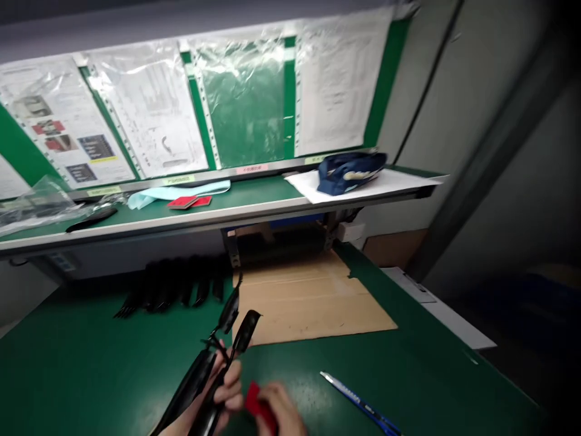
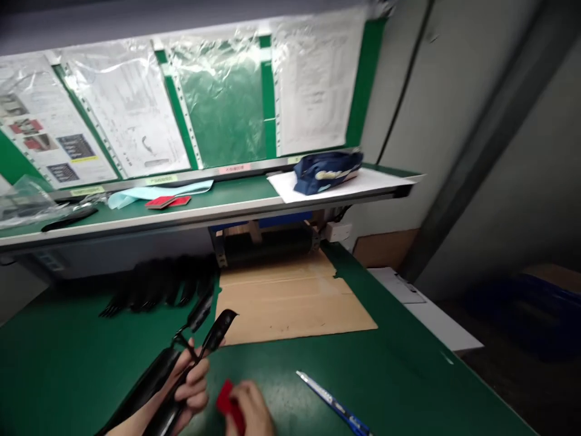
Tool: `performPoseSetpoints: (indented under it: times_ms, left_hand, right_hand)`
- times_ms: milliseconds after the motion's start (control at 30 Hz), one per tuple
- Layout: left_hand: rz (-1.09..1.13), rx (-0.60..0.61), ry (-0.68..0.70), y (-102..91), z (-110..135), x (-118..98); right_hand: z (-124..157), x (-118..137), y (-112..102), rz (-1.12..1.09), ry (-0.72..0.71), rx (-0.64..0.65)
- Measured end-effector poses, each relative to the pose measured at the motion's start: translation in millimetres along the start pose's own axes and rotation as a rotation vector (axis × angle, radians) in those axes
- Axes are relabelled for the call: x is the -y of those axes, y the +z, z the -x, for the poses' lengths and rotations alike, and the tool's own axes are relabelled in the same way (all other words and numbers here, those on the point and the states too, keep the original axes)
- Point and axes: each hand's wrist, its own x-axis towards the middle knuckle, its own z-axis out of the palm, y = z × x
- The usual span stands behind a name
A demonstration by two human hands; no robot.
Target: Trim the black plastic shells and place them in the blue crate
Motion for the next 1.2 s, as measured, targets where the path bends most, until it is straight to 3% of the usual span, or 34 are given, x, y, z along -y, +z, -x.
performPoseSetpoints:
  times_ms: [67, 133, 167, 233, 367, 533, 667, 767, 1200]
  left_hand:
    - [0.207, 0.118, -0.077, -15.4, 53, 10]
    - [0.329, 0.203, -0.099, -26.5, 87, 21]
    - [0.348, 0.204, -0.089, -31.2, 98, 27]
    - [0.363, 0.161, -0.049, -38.9, 111, 37]
    - [0.367, 0.073, 0.004, -43.8, 128, 48]
    - [0.361, 0.032, -0.011, -38.2, 150, 44]
    - [0.343, -0.093, -0.039, -35.5, 163, 36]
    - [0.336, -0.112, -0.046, -38.2, 168, 33]
    - [0.36, 0.021, -0.102, -60.7, 173, 34]
  right_hand:
    - [0, 19, -16, -0.348, 0.206, 0.035]
    - [-1, 41, -31, -0.554, 0.341, 0.068]
    - [-2, 53, -38, -0.556, 0.325, 0.079]
    - [-4, 75, -49, -0.429, 0.141, 0.138]
    - [-2, 111, -50, -0.027, -0.315, 0.296]
    - [6, 135, -34, 0.162, -0.625, 0.433]
    - [10, 145, -27, 0.165, -0.65, 0.424]
    - [12, 154, -24, 0.153, -0.681, 0.462]
    - [27, 171, -18, 0.139, -0.569, 0.425]
